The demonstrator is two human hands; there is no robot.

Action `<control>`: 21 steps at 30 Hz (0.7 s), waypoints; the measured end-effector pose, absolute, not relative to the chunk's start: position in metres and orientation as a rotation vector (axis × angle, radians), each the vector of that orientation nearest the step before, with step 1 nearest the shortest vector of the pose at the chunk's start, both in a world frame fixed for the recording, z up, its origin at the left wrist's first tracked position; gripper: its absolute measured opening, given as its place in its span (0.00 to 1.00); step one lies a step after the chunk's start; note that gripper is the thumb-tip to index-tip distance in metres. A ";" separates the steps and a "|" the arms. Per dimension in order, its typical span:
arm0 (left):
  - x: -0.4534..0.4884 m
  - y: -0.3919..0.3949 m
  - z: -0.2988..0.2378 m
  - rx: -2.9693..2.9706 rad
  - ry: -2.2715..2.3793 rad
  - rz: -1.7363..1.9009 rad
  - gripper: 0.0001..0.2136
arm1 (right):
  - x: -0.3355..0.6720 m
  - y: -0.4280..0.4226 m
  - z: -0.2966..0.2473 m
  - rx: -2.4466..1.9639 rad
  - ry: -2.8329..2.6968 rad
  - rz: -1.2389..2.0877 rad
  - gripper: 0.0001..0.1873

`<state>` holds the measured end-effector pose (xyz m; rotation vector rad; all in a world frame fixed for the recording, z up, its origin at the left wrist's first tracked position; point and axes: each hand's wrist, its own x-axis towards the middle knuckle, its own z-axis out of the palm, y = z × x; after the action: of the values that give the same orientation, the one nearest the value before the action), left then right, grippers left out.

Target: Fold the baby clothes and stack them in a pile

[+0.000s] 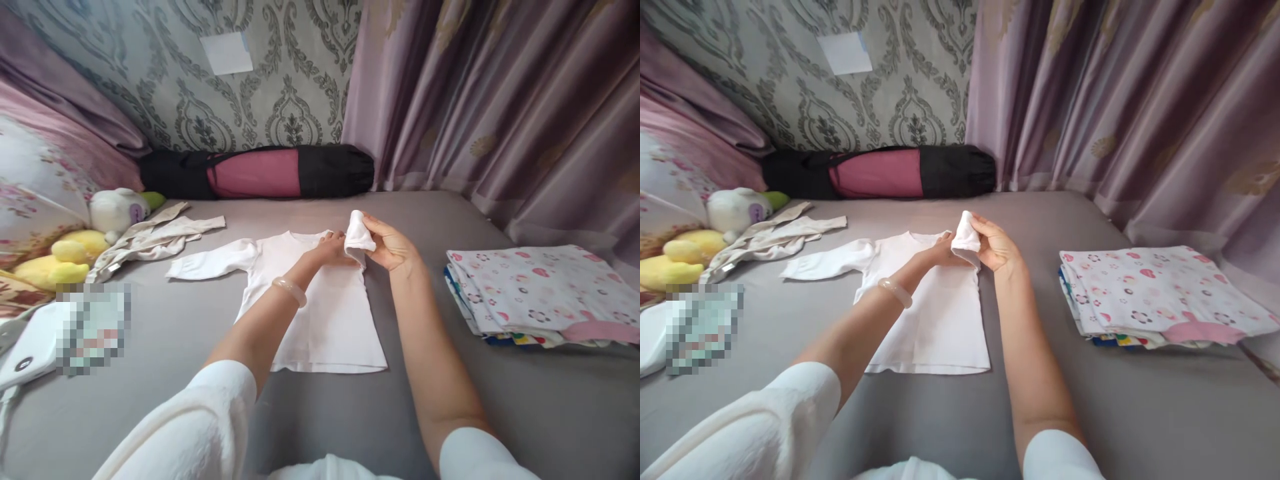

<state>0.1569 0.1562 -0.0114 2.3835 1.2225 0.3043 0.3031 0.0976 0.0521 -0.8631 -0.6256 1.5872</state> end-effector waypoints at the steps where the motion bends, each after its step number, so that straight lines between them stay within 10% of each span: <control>1: 0.150 0.156 -0.013 2.309 1.159 0.400 0.29 | 0.298 0.097 0.052 -0.882 -0.566 1.585 0.07; 8: 0.086 0.131 -0.016 1.334 1.321 0.968 0.16 | 0.259 0.096 0.040 -1.024 -0.509 1.531 0.12; 15: 0.055 0.108 -0.027 0.993 1.261 1.114 0.25 | 0.252 0.082 0.034 -1.109 -1.113 1.621 0.26; 21: 0.054 0.106 -0.034 1.138 1.437 1.169 0.28 | 0.288 0.093 0.030 -1.162 -0.923 1.472 0.18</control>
<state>0.0540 0.1059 -0.0344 1.1376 1.4367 1.1687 0.2879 0.0926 0.0300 -1.1620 -0.9234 1.4719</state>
